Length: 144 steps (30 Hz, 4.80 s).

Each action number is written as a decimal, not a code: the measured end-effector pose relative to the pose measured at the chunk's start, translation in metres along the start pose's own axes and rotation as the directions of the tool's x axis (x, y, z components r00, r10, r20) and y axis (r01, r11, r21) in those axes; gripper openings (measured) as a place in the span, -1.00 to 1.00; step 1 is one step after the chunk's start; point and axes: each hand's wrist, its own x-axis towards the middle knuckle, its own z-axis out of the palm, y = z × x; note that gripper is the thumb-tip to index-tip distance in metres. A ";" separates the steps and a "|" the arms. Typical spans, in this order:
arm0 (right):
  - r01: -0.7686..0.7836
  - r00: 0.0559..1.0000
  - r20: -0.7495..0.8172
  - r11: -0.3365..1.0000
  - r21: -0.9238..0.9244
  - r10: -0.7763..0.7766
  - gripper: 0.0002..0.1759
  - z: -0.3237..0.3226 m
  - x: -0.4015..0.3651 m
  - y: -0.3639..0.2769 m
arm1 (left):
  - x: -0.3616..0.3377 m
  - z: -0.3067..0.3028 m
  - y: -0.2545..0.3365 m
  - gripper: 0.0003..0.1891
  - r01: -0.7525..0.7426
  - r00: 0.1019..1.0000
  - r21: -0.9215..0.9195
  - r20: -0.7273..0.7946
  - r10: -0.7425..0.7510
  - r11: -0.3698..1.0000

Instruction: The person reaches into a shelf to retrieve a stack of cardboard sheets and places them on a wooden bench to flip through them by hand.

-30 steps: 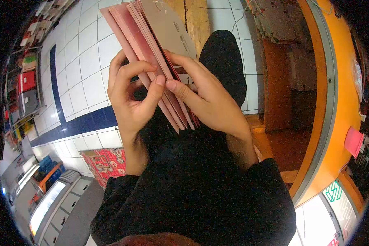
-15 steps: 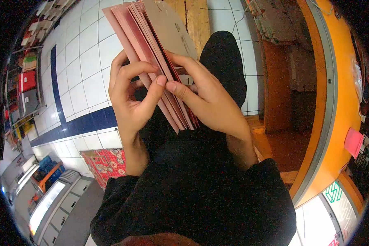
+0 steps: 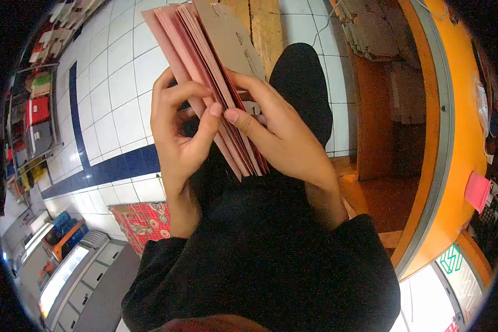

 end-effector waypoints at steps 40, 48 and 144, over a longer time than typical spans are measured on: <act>-0.028 1.000 -0.003 1.000 0.001 0.028 -0.36 0.003 0.001 -0.003 | -0.006 -0.004 -0.003 -0.80 -0.080 0.996 0.114 0.060 0.074 0.990; -0.005 1.000 -0.006 0.999 -0.041 0.004 -0.38 0.001 0.003 -0.003 | -0.006 0.002 0.004 -0.84 0.000 0.999 0.065 -0.036 0.003 0.998; -0.020 1.000 -0.006 1.000 0.019 0.020 -0.43 0.003 0.002 -0.008 | -0.001 -0.002 -0.001 -0.82 -0.044 0.998 0.185 -0.039 0.052 0.982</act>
